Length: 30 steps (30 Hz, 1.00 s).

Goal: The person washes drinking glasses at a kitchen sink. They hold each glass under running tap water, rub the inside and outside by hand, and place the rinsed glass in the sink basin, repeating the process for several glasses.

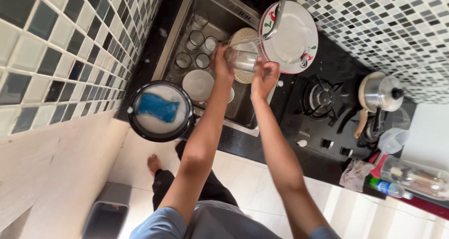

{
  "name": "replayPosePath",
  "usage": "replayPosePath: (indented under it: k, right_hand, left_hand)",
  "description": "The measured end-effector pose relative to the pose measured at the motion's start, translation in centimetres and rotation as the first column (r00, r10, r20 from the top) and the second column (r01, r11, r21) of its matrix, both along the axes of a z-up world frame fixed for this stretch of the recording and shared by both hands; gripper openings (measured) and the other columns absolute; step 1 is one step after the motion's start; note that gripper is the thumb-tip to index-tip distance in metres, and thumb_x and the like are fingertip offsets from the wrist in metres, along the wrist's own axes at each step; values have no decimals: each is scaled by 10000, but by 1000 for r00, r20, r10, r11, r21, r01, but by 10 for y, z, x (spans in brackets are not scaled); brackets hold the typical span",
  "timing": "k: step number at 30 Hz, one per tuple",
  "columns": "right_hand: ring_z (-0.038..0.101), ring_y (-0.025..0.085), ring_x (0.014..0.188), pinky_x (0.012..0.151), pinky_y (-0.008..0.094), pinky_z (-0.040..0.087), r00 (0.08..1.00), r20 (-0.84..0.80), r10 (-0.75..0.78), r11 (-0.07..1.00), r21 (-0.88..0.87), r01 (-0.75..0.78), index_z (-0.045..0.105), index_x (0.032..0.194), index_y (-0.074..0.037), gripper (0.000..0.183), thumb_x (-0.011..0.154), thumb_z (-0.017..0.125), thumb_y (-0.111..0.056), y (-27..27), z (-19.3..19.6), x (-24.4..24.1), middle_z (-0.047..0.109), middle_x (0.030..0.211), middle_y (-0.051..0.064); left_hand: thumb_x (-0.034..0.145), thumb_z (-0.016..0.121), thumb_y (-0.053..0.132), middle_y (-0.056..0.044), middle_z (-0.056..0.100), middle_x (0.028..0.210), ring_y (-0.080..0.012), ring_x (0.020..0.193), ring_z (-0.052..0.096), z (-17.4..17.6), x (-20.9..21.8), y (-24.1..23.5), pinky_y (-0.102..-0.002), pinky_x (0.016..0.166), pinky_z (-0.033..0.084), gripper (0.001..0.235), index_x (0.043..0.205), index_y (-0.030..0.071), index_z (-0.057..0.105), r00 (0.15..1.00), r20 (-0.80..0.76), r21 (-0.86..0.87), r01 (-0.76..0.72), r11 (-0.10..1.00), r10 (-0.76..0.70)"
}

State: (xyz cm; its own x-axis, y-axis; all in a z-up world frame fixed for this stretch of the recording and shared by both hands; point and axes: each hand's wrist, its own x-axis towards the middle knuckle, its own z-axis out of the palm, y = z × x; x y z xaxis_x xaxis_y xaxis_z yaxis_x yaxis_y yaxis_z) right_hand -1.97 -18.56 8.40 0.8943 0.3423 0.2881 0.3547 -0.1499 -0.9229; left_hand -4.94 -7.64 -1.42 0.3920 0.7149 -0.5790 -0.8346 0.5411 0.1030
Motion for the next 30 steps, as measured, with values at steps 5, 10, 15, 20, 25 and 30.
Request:
replayPosePath:
  k: [5,10,15,20,25,30]
  right_hand:
    - [596,288,934,801,472,524,301,-934,193,980,199,-10,589,1113,-104,403,939,481,-451,19,-12,21,608,1037,71]
    - [622,301,933,833,476,551,157,-863,480,868,493,57,583,1177,-51,397,983,445,-369,12,-60,17,606,1034,114]
    - [646,264,895,826,452,574,192,-749,634,751,656,78,580,1269,-12,416,1049,424,-330,2,-72,22,604,1001,103]
    - [679,273,874,750,434,583,171,-863,475,858,498,125,579,1203,-52,430,970,361,-340,-1,-15,1,707,999,117]
    - [699,268,899,796,397,608,218,-701,679,702,707,86,606,1215,-26,378,1043,420,-307,-4,-37,10,704,1011,136]
    - [712,233,834,706,377,605,173,-697,696,685,717,131,634,1104,-66,316,1057,534,-361,-3,-35,24,701,967,89]
  left_hand:
    - [865,778,65,-89,666,1094,-199,998,630,60,-37,-25,-341,892,530,365,1195,5,635,906,-370,422,-33,906,205]
    - [773,862,75,-128,655,1174,-237,1069,644,135,-76,-40,-358,924,552,532,1249,49,627,593,-718,681,492,542,365]
    - [654,948,166,-126,648,1174,-252,1048,678,167,-105,-22,-380,884,581,721,1251,68,556,507,-833,552,783,286,221]
    - [665,912,174,-88,732,1067,-213,973,751,191,-112,-26,-360,842,622,597,1183,90,626,536,-812,577,797,179,232]
    - [663,897,158,-130,722,1036,-278,904,727,237,-110,-45,-387,792,587,576,1187,112,659,417,-820,466,884,33,392]
    - [704,878,129,-151,703,1142,-339,963,706,285,-115,-64,-414,807,582,552,1206,116,649,474,-719,496,862,-103,508]
